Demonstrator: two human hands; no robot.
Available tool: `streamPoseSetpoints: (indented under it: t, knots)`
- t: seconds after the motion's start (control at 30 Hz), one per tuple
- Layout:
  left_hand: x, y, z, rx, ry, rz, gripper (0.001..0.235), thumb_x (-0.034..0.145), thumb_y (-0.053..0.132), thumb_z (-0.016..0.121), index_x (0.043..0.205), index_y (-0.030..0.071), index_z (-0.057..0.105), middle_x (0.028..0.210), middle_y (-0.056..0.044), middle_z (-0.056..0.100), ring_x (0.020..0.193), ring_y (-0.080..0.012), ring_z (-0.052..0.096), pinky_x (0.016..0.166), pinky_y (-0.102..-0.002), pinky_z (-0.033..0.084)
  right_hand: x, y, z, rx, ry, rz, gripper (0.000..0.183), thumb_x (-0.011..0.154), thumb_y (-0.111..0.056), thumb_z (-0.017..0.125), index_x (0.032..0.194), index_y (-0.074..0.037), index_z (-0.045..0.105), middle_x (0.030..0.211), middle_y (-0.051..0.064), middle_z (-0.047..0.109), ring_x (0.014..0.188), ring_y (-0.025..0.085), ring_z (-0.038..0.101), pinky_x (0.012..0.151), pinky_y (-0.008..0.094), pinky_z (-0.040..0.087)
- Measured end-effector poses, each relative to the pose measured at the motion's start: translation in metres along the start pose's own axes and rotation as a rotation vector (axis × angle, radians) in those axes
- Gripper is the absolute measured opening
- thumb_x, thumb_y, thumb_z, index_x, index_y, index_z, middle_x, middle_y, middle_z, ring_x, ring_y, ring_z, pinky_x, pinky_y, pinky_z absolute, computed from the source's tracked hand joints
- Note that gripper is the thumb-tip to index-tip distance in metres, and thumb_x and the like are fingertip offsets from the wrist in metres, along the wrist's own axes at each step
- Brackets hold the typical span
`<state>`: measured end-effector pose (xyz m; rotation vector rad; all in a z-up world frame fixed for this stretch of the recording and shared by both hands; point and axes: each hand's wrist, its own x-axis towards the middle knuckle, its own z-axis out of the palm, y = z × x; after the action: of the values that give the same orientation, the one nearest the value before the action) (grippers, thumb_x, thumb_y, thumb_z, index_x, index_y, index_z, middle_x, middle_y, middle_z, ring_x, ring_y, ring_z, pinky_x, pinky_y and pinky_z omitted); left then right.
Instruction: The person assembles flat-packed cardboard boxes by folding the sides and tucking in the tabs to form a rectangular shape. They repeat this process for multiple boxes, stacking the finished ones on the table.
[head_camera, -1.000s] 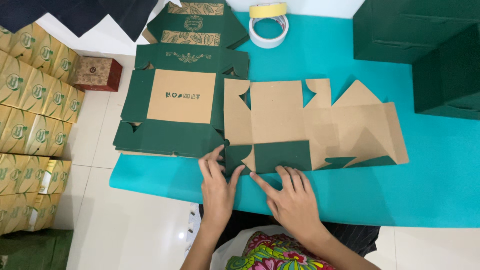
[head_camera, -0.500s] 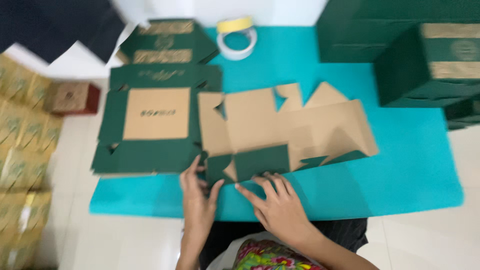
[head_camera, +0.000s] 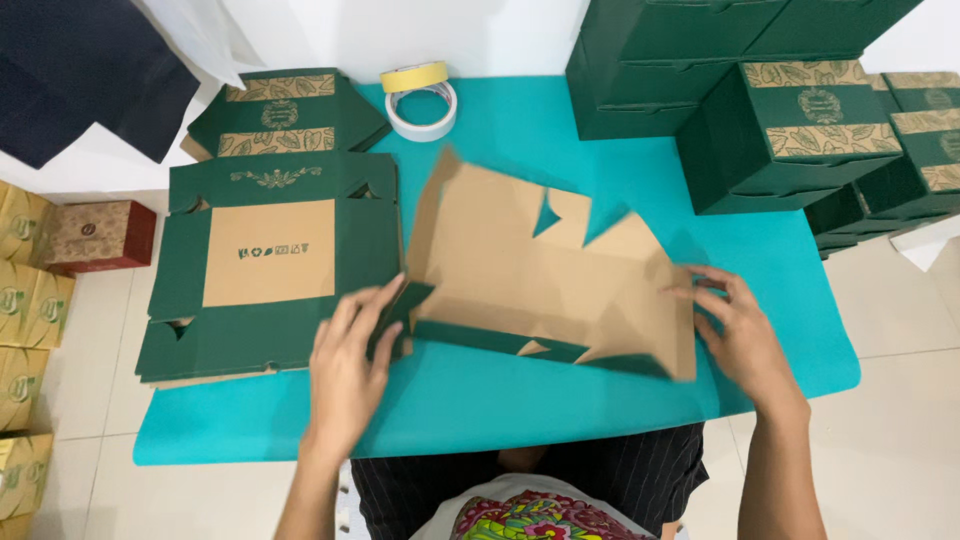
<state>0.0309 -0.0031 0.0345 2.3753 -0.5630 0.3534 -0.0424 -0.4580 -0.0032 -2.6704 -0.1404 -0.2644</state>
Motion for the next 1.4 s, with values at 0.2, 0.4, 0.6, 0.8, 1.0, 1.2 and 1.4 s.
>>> streamPoseSetpoints:
  t: [0.2,0.4,0.6,0.8,1.0,1.2,1.4]
  knots:
    - [0.063,-0.009,0.003,0.116,0.004,0.242,0.043,0.1,0.0,0.049,0.135,0.022,0.061,0.112,-0.004,0.061,0.09,-0.0286,0.057,0.07,-0.039,0.043,-0.029,-0.02,0.0,-0.192,0.051,-0.088,0.03,0.081,-0.02,0.072,0.106,-0.035,0.074,0.141,0.002,0.055,0.127,0.03,0.052,0.1,0.05,0.042]
    - [0.117,-0.008,0.03,0.213,0.116,0.392,0.061,0.084,-0.014,0.054,0.134,0.021,0.062,0.115,-0.005,0.062,0.084,-0.0293,0.052,0.068,-0.04,0.035,-0.036,-0.086,-0.005,-0.139,-0.002,-0.254,0.022,0.089,-0.027,0.061,0.107,-0.028,0.074,0.107,-0.006,0.07,0.107,0.02,0.062,0.093,0.04,0.041]
    - [0.139,-0.017,0.071,-0.086,0.032,0.408,0.046,0.1,-0.011,0.043,0.143,0.004,0.047,0.129,-0.019,0.053,0.115,-0.0401,0.053,0.088,-0.054,0.048,-0.045,-0.113,0.026,0.005,-0.145,-0.299,0.011,0.083,-0.023,0.071,0.094,-0.025,0.075,0.091,-0.01,0.071,0.082,0.017,0.065,0.083,0.033,0.048]
    - [0.138,-0.031,0.09,-0.238,-0.102,0.29,0.055,0.106,-0.003,0.042,0.155,0.014,0.025,0.161,-0.009,0.019,0.15,-0.0387,0.023,0.116,-0.062,0.041,-0.051,-0.127,0.031,-0.06,-0.19,-0.143,0.006,0.089,-0.027,0.066,0.086,-0.024,0.07,0.08,-0.005,0.068,0.071,0.02,0.064,0.06,0.036,0.049]
    - [0.101,0.021,0.029,-0.234,-0.017,0.305,0.037,0.105,0.008,0.046,0.142,0.007,0.045,0.148,-0.019,0.039,0.139,-0.0383,0.043,0.117,-0.048,0.036,-0.056,-0.132,0.035,0.003,-0.383,-0.057,0.008,0.087,-0.032,0.068,0.09,-0.025,0.066,0.088,-0.007,0.07,0.074,0.02,0.069,0.059,0.038,0.051]
    - [0.024,0.062,-0.004,-0.194,0.144,0.354,0.026,0.102,0.004,0.051,0.125,0.009,0.06,0.125,-0.012,0.06,0.116,-0.0296,0.061,0.097,-0.04,0.046,-0.025,-0.187,0.054,0.242,-0.424,-0.125,0.015,0.095,-0.028,0.062,0.099,-0.015,0.057,0.084,0.001,0.065,0.073,0.02,0.065,0.065,0.036,0.05]
    - [-0.039,0.059,0.036,-0.239,0.261,0.192,0.027,0.098,-0.002,0.042,0.11,0.01,0.064,0.112,-0.009,0.063,0.106,-0.0269,0.065,0.09,-0.04,0.049,0.031,-0.22,0.102,0.424,-0.376,-0.031,0.014,0.095,-0.02,0.056,0.096,-0.009,0.047,0.082,0.013,0.059,0.074,0.039,0.063,0.058,0.048,0.042]
